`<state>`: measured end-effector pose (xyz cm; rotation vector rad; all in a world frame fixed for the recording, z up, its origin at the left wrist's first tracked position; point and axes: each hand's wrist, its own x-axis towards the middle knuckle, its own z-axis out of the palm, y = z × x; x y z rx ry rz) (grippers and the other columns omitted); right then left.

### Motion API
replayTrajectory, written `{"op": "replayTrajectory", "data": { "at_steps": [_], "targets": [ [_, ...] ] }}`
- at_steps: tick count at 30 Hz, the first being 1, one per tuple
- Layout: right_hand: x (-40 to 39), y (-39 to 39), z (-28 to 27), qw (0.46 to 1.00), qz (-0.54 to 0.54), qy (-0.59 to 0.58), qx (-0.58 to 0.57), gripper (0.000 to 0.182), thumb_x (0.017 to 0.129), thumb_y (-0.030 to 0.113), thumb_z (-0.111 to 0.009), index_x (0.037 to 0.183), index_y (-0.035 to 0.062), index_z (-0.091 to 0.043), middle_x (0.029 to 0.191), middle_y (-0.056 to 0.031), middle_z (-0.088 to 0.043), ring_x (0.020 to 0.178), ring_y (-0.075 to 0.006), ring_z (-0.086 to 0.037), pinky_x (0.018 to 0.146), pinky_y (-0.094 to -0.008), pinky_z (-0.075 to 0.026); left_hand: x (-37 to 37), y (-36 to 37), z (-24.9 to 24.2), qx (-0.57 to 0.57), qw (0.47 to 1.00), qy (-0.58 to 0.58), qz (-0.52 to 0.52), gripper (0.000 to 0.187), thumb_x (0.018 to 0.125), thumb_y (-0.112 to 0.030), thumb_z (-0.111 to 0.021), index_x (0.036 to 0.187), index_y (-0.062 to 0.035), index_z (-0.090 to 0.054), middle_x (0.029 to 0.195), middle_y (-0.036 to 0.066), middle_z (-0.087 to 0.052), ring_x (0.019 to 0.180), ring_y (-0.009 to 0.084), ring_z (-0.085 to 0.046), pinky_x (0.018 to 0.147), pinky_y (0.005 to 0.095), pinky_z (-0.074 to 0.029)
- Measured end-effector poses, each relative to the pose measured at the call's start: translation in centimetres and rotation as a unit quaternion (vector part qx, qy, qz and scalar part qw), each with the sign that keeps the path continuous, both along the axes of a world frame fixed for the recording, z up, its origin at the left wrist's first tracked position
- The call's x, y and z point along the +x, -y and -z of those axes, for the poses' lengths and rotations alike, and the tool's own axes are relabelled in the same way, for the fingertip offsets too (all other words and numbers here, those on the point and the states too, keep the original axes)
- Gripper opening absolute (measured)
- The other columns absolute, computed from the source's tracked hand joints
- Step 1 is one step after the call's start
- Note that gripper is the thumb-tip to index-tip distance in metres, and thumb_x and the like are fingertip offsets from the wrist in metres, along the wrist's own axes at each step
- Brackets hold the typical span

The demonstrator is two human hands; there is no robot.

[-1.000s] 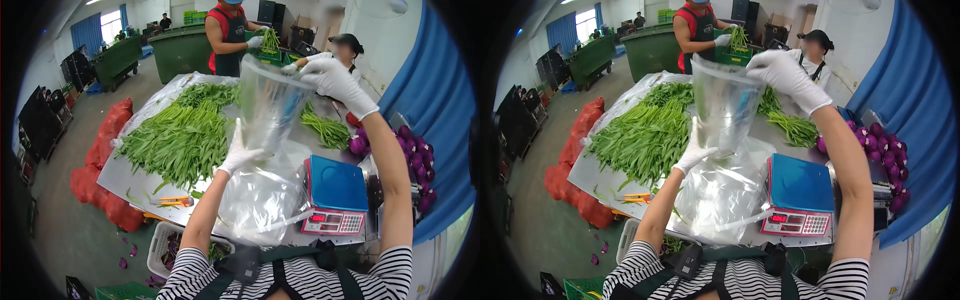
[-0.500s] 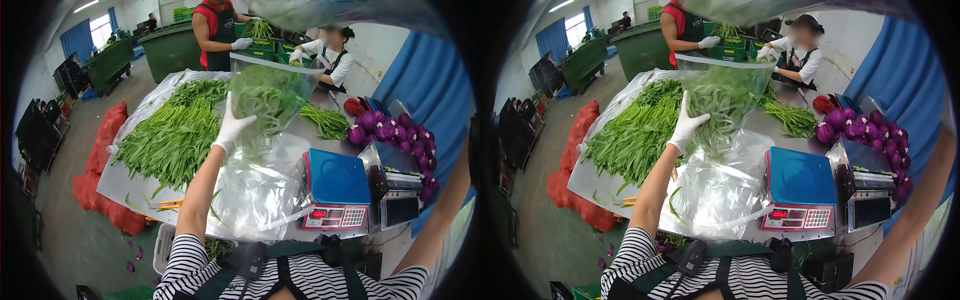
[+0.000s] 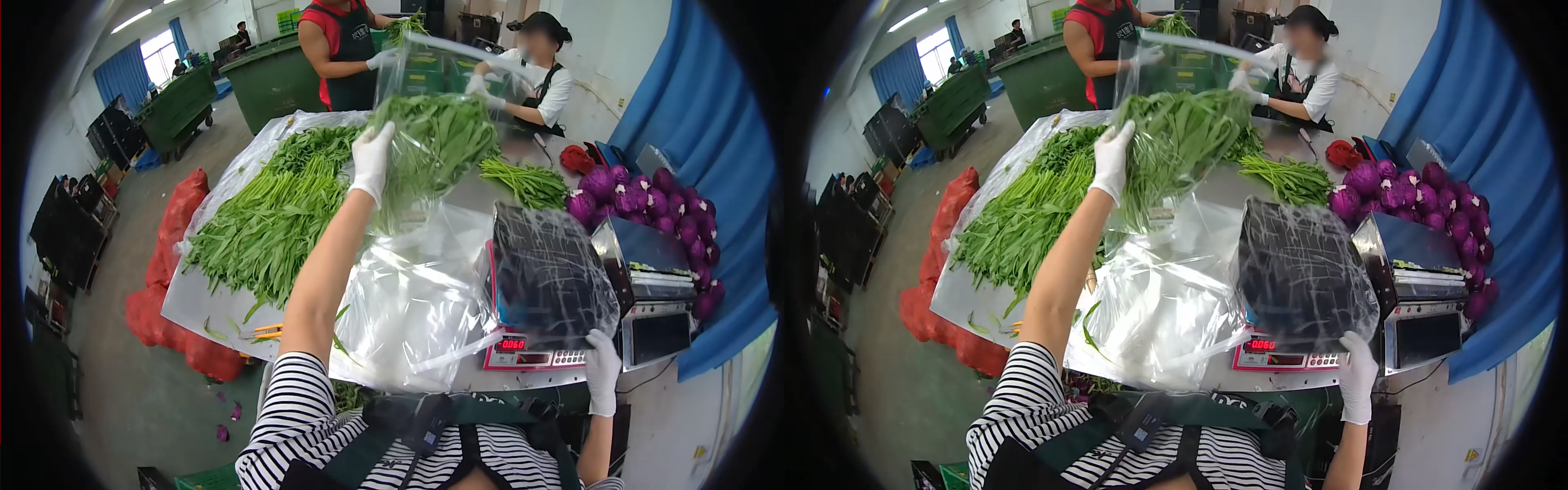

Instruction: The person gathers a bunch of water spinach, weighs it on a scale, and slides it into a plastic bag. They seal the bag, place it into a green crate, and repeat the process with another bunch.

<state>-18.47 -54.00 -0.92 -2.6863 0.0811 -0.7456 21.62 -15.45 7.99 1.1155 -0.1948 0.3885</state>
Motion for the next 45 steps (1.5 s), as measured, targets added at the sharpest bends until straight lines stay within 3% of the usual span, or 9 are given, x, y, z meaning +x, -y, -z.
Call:
{"op": "replayTrajectory", "data": {
  "at_steps": [5, 7, 17, 22, 26, 32, 35, 40, 45],
  "targets": [
    [0.9, -0.8, -4.8, 0.987, -0.076, -0.105, -0.096, 0.035, 0.069, 0.000, -0.067, 0.103, 0.0054, -0.064, 0.113, -0.0130, -0.062, 0.104, -0.0283, -0.061, 0.090, -0.0352, -0.047, -1.8, -1.0, -4.8, -0.040, 0.999, 0.016, 0.028, 0.015, 0.086, -0.018, -0.068, 0.094, -0.0047, -0.067, 0.077, -0.003, -0.064, 0.062, 0.0045, -0.055, 0.057, 0.0205, -0.042],
    [3.4, -3.0, -8.5, 0.988, -0.087, -0.055, 0.118, 0.043, 0.068, 0.002, -0.069, 0.110, 0.0060, -0.062, 0.116, -0.0119, -0.061, 0.109, -0.0255, -0.058, 0.094, -0.0347, -0.045, -3.2, -1.3, -6.4, -0.045, 0.997, 0.013, 0.056, 0.020, 0.086, -0.020, -0.068, 0.101, -0.0060, -0.065, 0.083, 0.000, -0.066, 0.067, 0.0093, -0.061, 0.060, 0.0240, -0.049],
    [20.9, -13.1, -19.9, 0.813, -0.409, 0.046, 0.412, 0.074, 0.089, 0.024, -0.062, 0.145, -0.0006, -0.021, 0.142, -0.0175, -0.038, 0.131, -0.0237, -0.038, 0.106, -0.0341, -0.031, -12.9, -1.7, -6.5, -0.039, 0.999, -0.012, 0.036, 0.028, 0.085, -0.022, -0.069, 0.104, -0.0016, -0.065, 0.092, 0.001, -0.066, 0.075, 0.0067, -0.057, 0.068, 0.0220, -0.045],
    [22.4, -18.3, -19.4, 0.765, -0.400, 0.083, 0.497, 0.028, 0.096, 0.022, -0.052, 0.102, -0.0026, -0.063, 0.098, -0.0114, -0.068, 0.094, -0.0169, -0.064, 0.087, -0.0291, -0.049, -17.5, -3.5, -3.5, -0.047, 0.997, -0.058, -0.024, 0.039, 0.085, -0.030, -0.071, 0.105, 0.0014, -0.062, 0.094, 0.002, -0.064, 0.083, 0.0083, -0.054, 0.076, 0.0235, -0.043],
    [22.4, -21.0, -16.3, 0.725, -0.418, 0.060, 0.544, 0.027, 0.096, 0.023, -0.052, 0.099, -0.0009, -0.064, 0.097, -0.0121, -0.068, 0.090, -0.0193, -0.066, 0.080, -0.0313, -0.051, -19.2, -6.6, 1.4, -0.082, 0.992, -0.085, -0.037, 0.021, 0.089, -0.030, -0.065, 0.093, -0.0088, -0.064, 0.083, -0.005, -0.065, 0.070, 0.0032, -0.056, 0.065, 0.0196, -0.043],
    [22.2, -25.0, -13.9, 0.698, -0.419, 0.028, 0.580, 0.025, 0.095, 0.021, -0.053, 0.100, -0.0011, -0.063, 0.097, -0.0139, -0.068, 0.092, -0.0225, -0.066, 0.082, -0.0346, -0.053, -23.5, -8.8, 7.6, 0.035, 0.999, 0.023, -0.035, 0.081, 0.084, -0.043, -0.065, 0.141, 0.0021, -0.029, 0.141, 0.016, -0.037, 0.132, 0.0241, -0.032, 0.110, 0.0345, -0.022],
    [22.1, -25.7, -14.3, 0.691, -0.417, 0.032, 0.589, 0.025, 0.095, 0.021, -0.054, 0.102, -0.0012, -0.062, 0.099, -0.0144, -0.067, 0.093, -0.0237, -0.066, 0.084, -0.0376, -0.053, -24.3, -8.7, 12.2, 0.047, 0.999, 0.018, -0.002, 0.090, 0.080, -0.044, -0.069, 0.143, 0.0024, -0.024, 0.144, 0.016, -0.033, 0.134, 0.0253, -0.030, 0.110, 0.0361, -0.021],
    [21.1, -25.6, -15.3, 0.693, -0.414, 0.054, 0.587, 0.024, 0.095, 0.018, -0.053, 0.103, -0.0024, -0.061, 0.100, -0.0151, -0.067, 0.094, -0.0244, -0.066, 0.085, -0.0380, -0.053, -23.2, -7.7, 12.4, 0.022, 0.995, -0.058, -0.074, 0.040, 0.087, -0.017, -0.066, 0.120, 0.0042, -0.056, 0.109, 0.008, -0.064, 0.100, 0.0129, -0.056, 0.092, 0.0265, -0.042],
    [16.5, -22.0, -17.3, 0.732, -0.329, 0.094, 0.589, 0.023, 0.095, 0.019, -0.053, 0.106, -0.0002, -0.060, 0.106, -0.0131, -0.064, 0.102, -0.0228, -0.062, 0.090, -0.0367, -0.049, -23.2, -9.7, 5.7, 0.022, 0.999, 0.024, -0.030, 0.032, 0.087, -0.016, -0.067, 0.114, 0.0009, -0.062, 0.102, 0.005, -0.066, 0.088, 0.0098, -0.059, 0.080, 0.0240, -0.048]
  ]
}}
